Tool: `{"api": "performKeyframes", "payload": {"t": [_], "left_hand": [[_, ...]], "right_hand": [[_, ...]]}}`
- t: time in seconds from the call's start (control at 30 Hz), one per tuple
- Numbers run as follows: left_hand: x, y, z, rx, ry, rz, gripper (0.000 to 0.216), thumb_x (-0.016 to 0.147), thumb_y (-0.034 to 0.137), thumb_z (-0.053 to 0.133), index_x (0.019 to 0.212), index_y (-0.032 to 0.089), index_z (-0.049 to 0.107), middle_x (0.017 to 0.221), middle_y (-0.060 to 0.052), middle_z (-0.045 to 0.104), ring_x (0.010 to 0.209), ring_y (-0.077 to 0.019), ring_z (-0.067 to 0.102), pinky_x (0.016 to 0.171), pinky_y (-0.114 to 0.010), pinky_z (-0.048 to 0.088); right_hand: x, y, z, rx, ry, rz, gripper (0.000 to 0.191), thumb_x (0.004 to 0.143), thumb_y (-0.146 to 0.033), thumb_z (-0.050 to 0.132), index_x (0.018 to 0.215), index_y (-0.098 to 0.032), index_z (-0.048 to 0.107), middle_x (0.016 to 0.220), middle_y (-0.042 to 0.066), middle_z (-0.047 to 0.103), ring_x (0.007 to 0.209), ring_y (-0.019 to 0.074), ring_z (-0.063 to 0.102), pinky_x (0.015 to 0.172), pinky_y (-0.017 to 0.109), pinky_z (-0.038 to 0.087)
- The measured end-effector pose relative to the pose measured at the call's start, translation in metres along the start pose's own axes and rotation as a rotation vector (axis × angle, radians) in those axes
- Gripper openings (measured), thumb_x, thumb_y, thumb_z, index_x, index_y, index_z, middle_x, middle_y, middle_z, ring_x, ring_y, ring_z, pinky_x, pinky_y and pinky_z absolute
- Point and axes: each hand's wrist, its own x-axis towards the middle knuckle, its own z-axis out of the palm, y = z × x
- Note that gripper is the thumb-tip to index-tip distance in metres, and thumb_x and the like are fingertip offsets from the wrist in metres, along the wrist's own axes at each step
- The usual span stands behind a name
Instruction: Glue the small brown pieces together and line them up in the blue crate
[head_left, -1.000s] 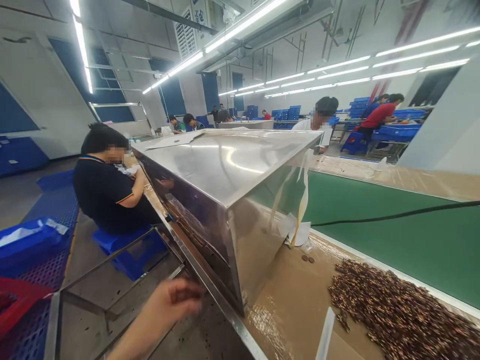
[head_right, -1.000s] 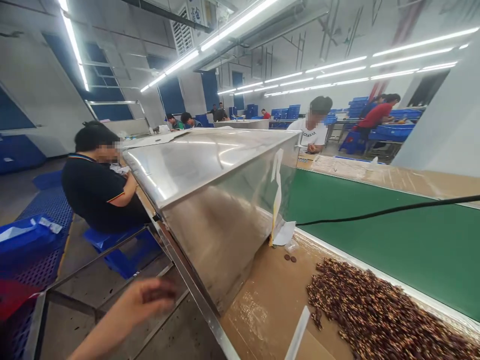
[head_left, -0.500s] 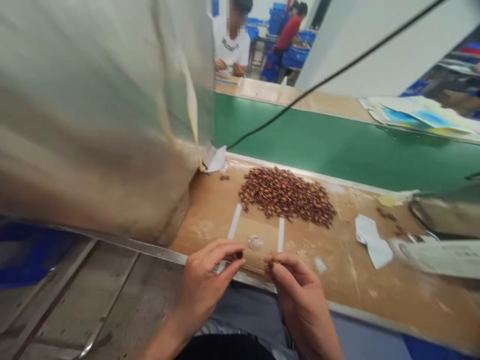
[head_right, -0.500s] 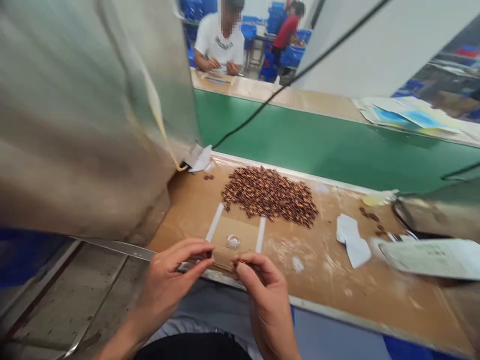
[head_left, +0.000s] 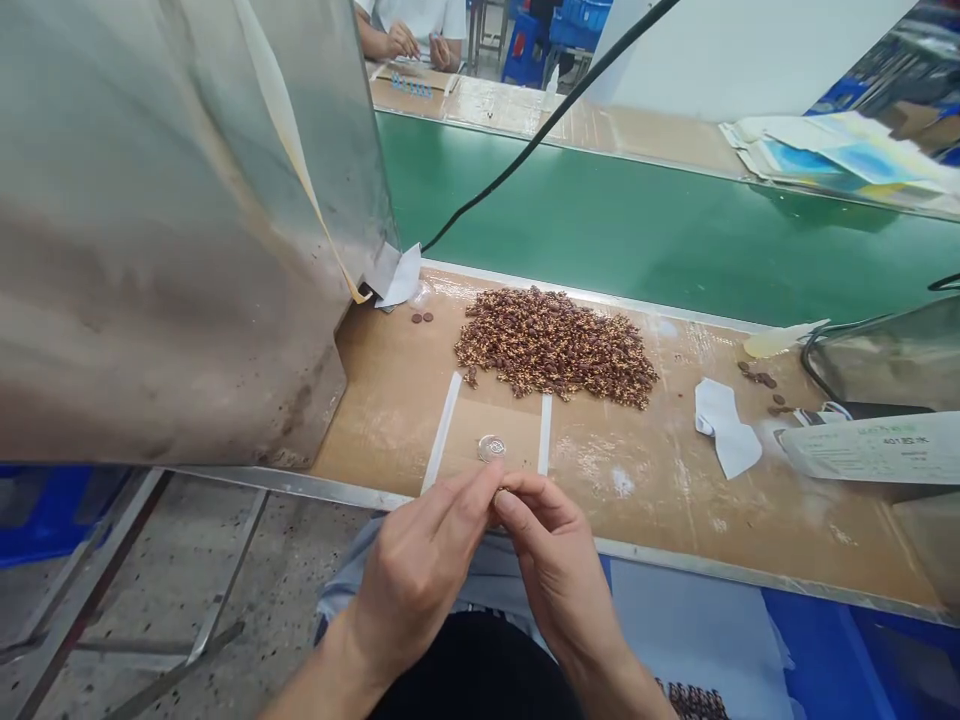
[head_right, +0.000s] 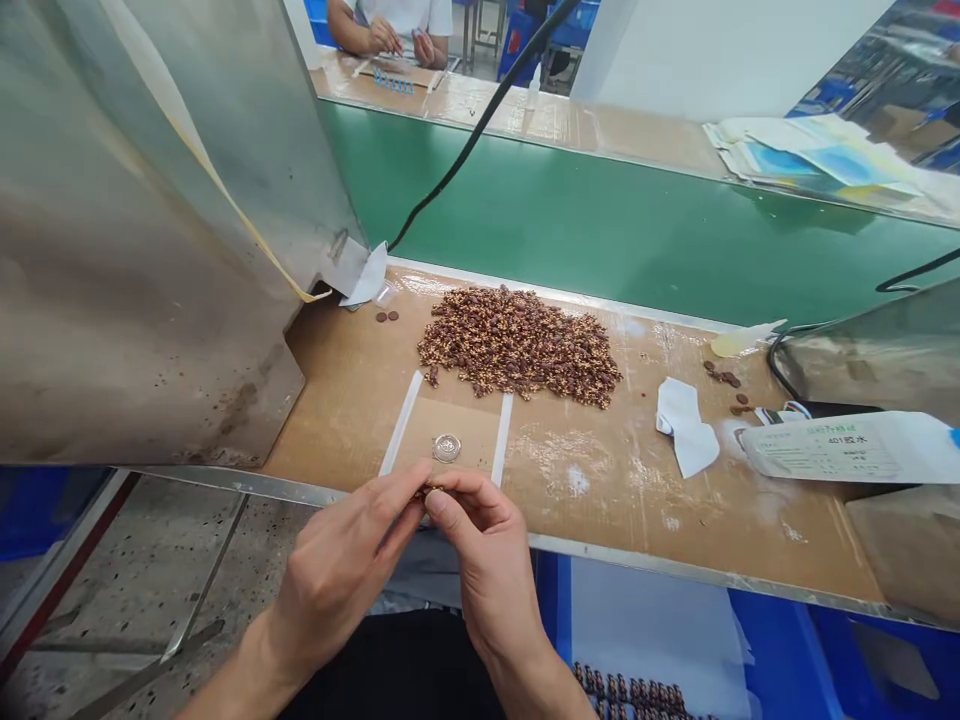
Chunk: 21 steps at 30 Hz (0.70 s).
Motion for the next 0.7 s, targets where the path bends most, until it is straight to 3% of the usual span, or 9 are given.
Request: {"api": "performKeyframes", "payload": {"t": [0.07, 0.13, 0.23, 0.3, 0.43, 0.6, 0.7], "left_hand": [[0.000, 0.000, -0.003, -0.151, -0.001, -0.117, 0.049, 0.114, 0.007, 0.075, 0.161, 0.023, 0.073, 0.137, -0.008, 0.091, 0.121, -0.0205, 0.090, 0.114, -0.028, 0.071], [0.000, -0.005, -0.009, -0.419, -0.064, -0.388, 0.037, 0.110, 0.014, 0.083, 0.145, 0.026, 0.084, 0.129, -0.007, 0.093, 0.111, -0.0219, 0.092, 0.106, -0.029, 0.075], [0.002, -0.019, -0.018, -0.918, -0.245, -0.824, 0.021, 0.107, 0.031, 0.089, 0.125, 0.020, 0.087, 0.110, -0.009, 0.093, 0.092, -0.0233, 0.092, 0.088, -0.031, 0.078], [0.002, -0.027, -0.020, -1.198, -0.369, -0.962, 0.027, 0.105, 0.040, 0.093, 0.115, 0.016, 0.085, 0.101, -0.011, 0.092, 0.085, -0.0227, 0.090, 0.081, -0.031, 0.076], [-0.006, -0.031, -0.012, -1.528, -0.557, -1.075, 0.038, 0.091, 0.038, 0.107, 0.100, 0.016, 0.078, 0.085, -0.009, 0.089, 0.076, -0.0203, 0.087, 0.076, -0.028, 0.073], [-0.021, -0.026, 0.000, -1.662, -0.626, -1.150, 0.043, 0.079, 0.031, 0.114, 0.094, 0.017, 0.076, 0.086, -0.010, 0.090, 0.076, -0.0204, 0.088, 0.071, -0.024, 0.071], [-0.023, -0.029, 0.001, -1.688, -0.643, -1.156, 0.042, 0.078, 0.029, 0.115, 0.095, 0.016, 0.079, 0.087, -0.010, 0.090, 0.074, -0.0199, 0.087, 0.070, -0.024, 0.071]], "right_hand": [[0.001, -0.003, -0.003, -0.022, -0.004, -0.010, 0.038, 0.087, -0.055, 0.109, 0.106, -0.026, 0.094, 0.111, 0.007, 0.090, 0.105, 0.0247, 0.081, 0.102, 0.038, 0.068], [0.002, -0.012, -0.010, -0.075, -0.037, -0.012, 0.035, 0.088, -0.054, 0.108, 0.105, -0.026, 0.093, 0.109, 0.006, 0.090, 0.104, 0.0247, 0.083, 0.100, 0.037, 0.068], [0.002, -0.034, -0.021, -0.281, -0.170, -0.010, 0.028, 0.094, -0.050, 0.105, 0.103, -0.027, 0.094, 0.103, 0.005, 0.090, 0.098, 0.0234, 0.082, 0.093, 0.035, 0.067], [0.001, -0.048, -0.025, -0.416, -0.295, -0.034, 0.023, 0.097, -0.049, 0.103, 0.101, -0.028, 0.095, 0.100, 0.004, 0.090, 0.094, 0.0231, 0.081, 0.091, 0.035, 0.066], [-0.001, -0.069, -0.021, -0.551, -0.480, -0.087, 0.019, 0.102, -0.050, 0.099, 0.101, -0.031, 0.096, 0.096, 0.002, 0.089, 0.091, 0.0227, 0.080, 0.090, 0.036, 0.064], [-0.007, -0.080, -0.015, -0.616, -0.625, -0.086, 0.017, 0.111, -0.048, 0.090, 0.105, -0.034, 0.097, 0.093, 0.000, 0.089, 0.091, 0.0223, 0.081, 0.096, 0.038, 0.067], [-0.006, -0.082, -0.022, -0.582, -0.643, -0.077, 0.013, 0.107, -0.047, 0.095, 0.104, -0.034, 0.097, 0.103, 0.001, 0.091, 0.099, 0.0244, 0.084, 0.098, 0.040, 0.069]]}}
